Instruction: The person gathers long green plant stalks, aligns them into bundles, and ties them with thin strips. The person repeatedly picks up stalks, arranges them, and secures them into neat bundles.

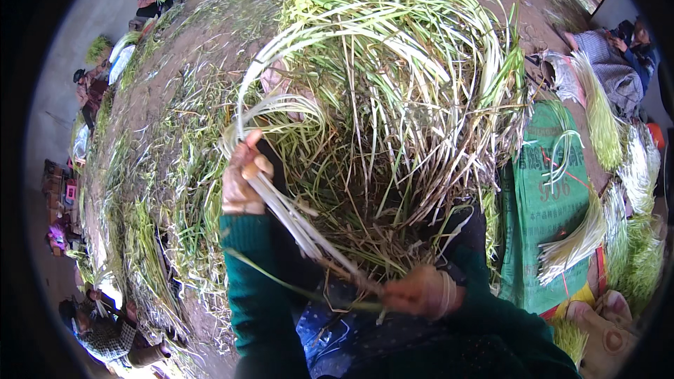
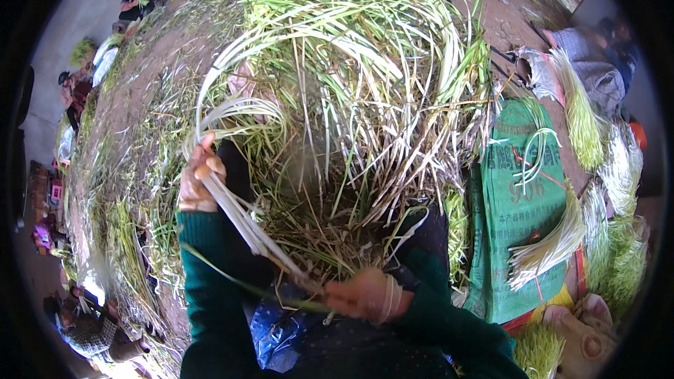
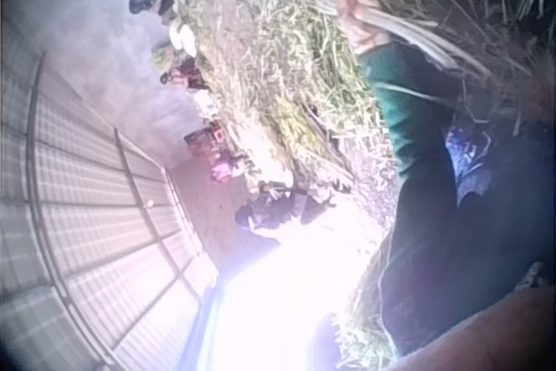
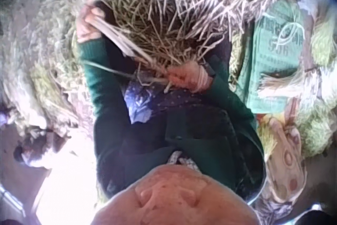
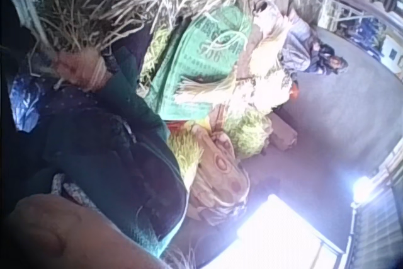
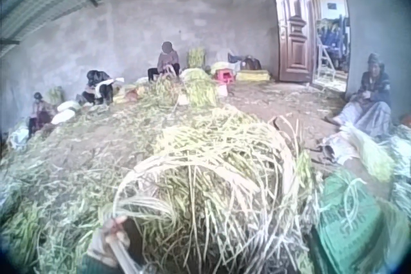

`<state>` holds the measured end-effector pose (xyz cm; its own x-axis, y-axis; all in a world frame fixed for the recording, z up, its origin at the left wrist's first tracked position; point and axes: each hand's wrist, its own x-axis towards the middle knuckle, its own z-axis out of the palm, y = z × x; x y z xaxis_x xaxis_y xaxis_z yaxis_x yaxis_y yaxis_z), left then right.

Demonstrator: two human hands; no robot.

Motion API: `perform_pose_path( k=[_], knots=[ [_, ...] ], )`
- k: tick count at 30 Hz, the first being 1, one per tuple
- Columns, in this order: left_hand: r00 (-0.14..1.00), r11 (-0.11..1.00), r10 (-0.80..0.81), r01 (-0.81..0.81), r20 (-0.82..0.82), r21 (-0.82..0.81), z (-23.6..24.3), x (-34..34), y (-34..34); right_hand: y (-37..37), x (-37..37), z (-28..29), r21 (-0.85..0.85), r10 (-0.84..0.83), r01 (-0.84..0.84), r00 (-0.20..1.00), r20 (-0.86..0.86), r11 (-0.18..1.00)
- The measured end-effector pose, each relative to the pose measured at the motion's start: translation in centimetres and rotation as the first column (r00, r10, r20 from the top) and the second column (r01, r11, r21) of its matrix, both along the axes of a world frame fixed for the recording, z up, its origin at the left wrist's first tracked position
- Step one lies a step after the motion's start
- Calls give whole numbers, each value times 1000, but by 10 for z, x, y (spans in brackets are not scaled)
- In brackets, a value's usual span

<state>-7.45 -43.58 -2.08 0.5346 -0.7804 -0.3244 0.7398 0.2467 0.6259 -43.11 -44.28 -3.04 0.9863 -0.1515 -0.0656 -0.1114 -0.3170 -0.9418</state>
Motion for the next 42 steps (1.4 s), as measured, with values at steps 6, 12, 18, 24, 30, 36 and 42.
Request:
perform_pose_path(
  k=[6,12,18,24,30,36,42],
  knots=[
    [932,932,299,-331,206,149,3,70,-2,26,-7,34,65,470,-484,869,158,873],
    [971,997,-69,71,227,-1,-2,-11,17,-57,58,30,-641,-257,318,947,190,698],
    [966,975,-202,183,163,123,12,-106,39,-91,125,29,629,-535,406,845,18,662],
    [918,916,-380,356,116,182,8,-140,57,-99,175,16,592,-496,509,844,-202,625],
    [888,879,-460,455,4,143,-1,-153,58,-101,152,-6,715,-502,503,830,-242,486],
    [893,873,-449,434,21,222,-4,-156,62,-115,153,-13,727,-450,477,856,-255,495],
    [888,877,-461,455,2,154,-8,-161,62,-110,144,-6,696,-554,504,813,-181,512]
  ],
)
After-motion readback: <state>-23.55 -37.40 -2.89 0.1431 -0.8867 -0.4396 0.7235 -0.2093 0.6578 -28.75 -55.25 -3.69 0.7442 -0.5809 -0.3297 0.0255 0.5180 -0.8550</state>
